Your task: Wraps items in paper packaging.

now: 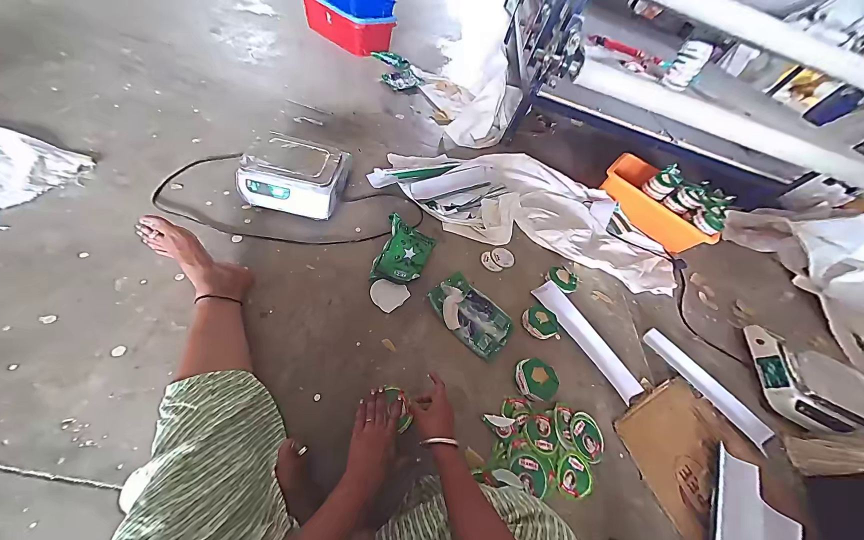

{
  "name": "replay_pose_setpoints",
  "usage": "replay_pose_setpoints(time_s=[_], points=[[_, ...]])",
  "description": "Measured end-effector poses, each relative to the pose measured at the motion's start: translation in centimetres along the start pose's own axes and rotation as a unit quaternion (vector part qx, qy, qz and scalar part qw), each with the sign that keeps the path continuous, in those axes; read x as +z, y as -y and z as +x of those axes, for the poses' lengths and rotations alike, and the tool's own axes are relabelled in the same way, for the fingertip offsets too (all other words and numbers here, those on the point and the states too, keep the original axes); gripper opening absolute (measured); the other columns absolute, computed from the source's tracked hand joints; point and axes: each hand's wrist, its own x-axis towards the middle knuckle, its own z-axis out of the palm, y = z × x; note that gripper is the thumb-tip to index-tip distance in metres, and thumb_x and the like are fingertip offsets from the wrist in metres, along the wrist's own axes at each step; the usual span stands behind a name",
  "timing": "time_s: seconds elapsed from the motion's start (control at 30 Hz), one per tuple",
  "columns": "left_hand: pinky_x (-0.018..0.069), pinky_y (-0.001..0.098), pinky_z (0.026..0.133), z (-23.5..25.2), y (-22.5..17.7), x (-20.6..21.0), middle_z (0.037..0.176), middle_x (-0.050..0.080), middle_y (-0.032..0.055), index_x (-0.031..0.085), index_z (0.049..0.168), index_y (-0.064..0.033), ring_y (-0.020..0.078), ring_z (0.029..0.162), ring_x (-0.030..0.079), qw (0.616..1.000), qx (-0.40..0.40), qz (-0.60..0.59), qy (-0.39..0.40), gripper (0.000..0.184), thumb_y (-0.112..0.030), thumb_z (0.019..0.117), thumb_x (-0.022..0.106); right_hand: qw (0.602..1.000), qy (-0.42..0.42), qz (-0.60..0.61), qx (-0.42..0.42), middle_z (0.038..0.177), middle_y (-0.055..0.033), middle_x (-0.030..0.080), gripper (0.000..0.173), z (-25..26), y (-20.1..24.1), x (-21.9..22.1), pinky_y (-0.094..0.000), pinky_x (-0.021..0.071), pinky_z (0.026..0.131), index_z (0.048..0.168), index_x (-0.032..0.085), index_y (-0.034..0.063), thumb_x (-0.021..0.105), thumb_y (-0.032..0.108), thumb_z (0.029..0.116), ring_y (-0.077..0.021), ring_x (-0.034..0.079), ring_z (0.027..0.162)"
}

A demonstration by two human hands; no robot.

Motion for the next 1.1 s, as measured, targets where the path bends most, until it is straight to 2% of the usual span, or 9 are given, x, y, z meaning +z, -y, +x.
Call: replay_pose_setpoints(time_s=[0.1, 0.2, 0.27, 0.33, 0.47, 0.67, 0.87, 1.0, 1.1], points=[[-0.0037, 0.0669, 0.122, 0.0, -0.9, -2.8, 0.167, 0.014, 0.0299, 0.025, 0.161, -0.0023, 0.0428, 0.157, 0.009, 0.996, 0.000, 0.030, 0.084, 0.098, -0.061, 0.0929, 0.062, 1.000, 0.001, 0.008, 0.007, 0.115, -0.0170, 0.073, 0.079, 0.0, -0.2, 0.0, -0.0520, 0.0549, 0.091, 0.159, 0.029, 0.0077, 0.073, 0.012, 0.0934, -0.0326, 0.072, 0.099], [0.0007, 0.0542, 0.126, 0.5, -2.2, -3.3, 0.169, 0.013, 0.0254, 0.018, 0.159, 0.0077, 0.0370, 0.159, 0.010, 0.994, 0.013, 0.040, 0.098, 0.089, -0.044, 0.1000, 0.060, 1.000, -0.002, 0.027, 0.006, 0.114, -0.0175, 0.073, 0.081, -0.1, -0.2, -0.1, -0.0504, 0.0547, 0.091, 0.159, 0.028, 0.0062, 0.074, 0.010, 0.0925, -0.0320, 0.072, 0.098], [0.0064, 0.0517, 0.127, 1.2, -2.3, -2.6, 0.167, 0.012, 0.0310, 0.019, 0.157, 0.0134, 0.0406, 0.158, 0.011, 0.993, 0.023, 0.049, 0.101, 0.083, -0.035, 0.1014, 0.058, 0.999, -0.004, 0.037, 0.007, 0.112, -0.0173, 0.073, 0.082, 0.0, -0.3, -0.2, -0.0499, 0.0545, 0.090, 0.159, 0.028, 0.0054, 0.075, 0.010, 0.0917, -0.0313, 0.071, 0.096], [0.0078, 0.0525, 0.127, 1.6, -1.7, -1.9, 0.166, 0.011, 0.0337, 0.023, 0.155, 0.0136, 0.0441, 0.157, 0.008, 0.994, 0.025, 0.025, 0.103, 0.082, -0.031, 0.0998, 0.063, 0.999, -0.002, 0.047, 0.015, 0.112, -0.0165, 0.073, 0.083, 0.0, -0.6, -0.2, -0.0511, 0.0549, 0.090, 0.159, 0.028, 0.0053, 0.076, 0.012, 0.0914, -0.0312, 0.072, 0.098], [0.0091, 0.0522, 0.127, 1.5, -0.2, 0.4, 0.166, 0.012, 0.0326, 0.026, 0.155, 0.0123, 0.0439, 0.157, 0.009, 0.998, 0.039, 0.002, 0.046, 0.095, -0.038, 0.0904, 0.073, 0.999, 0.006, 0.045, 0.029, 0.114, -0.0153, 0.073, 0.082, 0.0, -0.4, 0.0, -0.0521, 0.0544, 0.092, 0.159, 0.028, 0.0072, 0.075, 0.014, 0.0923, -0.0312, 0.071, 0.102], [0.0153, 0.0613, 0.123, 1.3, -0.2, 3.0, 0.161, 0.021, 0.0398, 0.031, 0.156, 0.0070, 0.0533, 0.152, 0.020, 0.995, 0.046, -0.028, -0.083, 0.109, -0.036, 0.0738, 0.087, 0.999, 0.015, 0.036, 0.036, 0.113, -0.0141, 0.073, 0.081, 0.3, -0.4, -0.1, -0.0523, 0.0545, 0.090, 0.159, 0.027, 0.0083, 0.074, 0.014, 0.0931, -0.0305, 0.071, 0.101], [0.0178, 0.0649, 0.122, 1.4, -0.5, 3.1, 0.159, 0.025, 0.0398, 0.040, 0.155, 0.0006, 0.0549, 0.150, 0.024, 0.994, 0.036, 0.001, -0.101, 0.101, -0.037, 0.0740, 0.087, 0.997, 0.025, 0.053, 0.056, 0.117, -0.0150, 0.072, 0.079, 0.6, -0.6, -0.2, -0.0522, 0.0541, 0.093, 0.159, 0.028, 0.0079, 0.073, 0.013, 0.0943, -0.0309, 0.071, 0.105], [0.0304, 0.0636, 0.118, 1.0, 0.2, 3.2, 0.159, 0.031, 0.0350, 0.048, 0.152, -0.0090, 0.0530, 0.148, 0.030, 0.990, 0.035, -0.049, -0.131, 0.092, -0.036, 0.0733, 0.089, 0.993, 0.060, 0.057, 0.084, 0.135, -0.0241, 0.063, 0.067, 0.4, -1.0, -0.1, -0.0561, 0.0479, 0.105, 0.158, 0.030, 0.0029, 0.061, 0.029, 0.1037, -0.0387, 0.063, 0.122], [0.0299, 0.0679, 0.116, 0.6, 0.2, 0.9, 0.157, 0.032, 0.0366, 0.048, 0.151, -0.0044, 0.0556, 0.147, 0.029, 0.993, 0.054, -0.089, -0.054, 0.088, -0.038, 0.0787, 0.087, 0.989, 0.023, 0.117, 0.089, 0.137, -0.0276, 0.061, 0.066, -0.3, -0.4, -0.7, -0.0566, 0.0465, 0.108, 0.155, 0.033, -0.0007, 0.052, 0.039, 0.1064, -0.0401, 0.061, 0.126]])
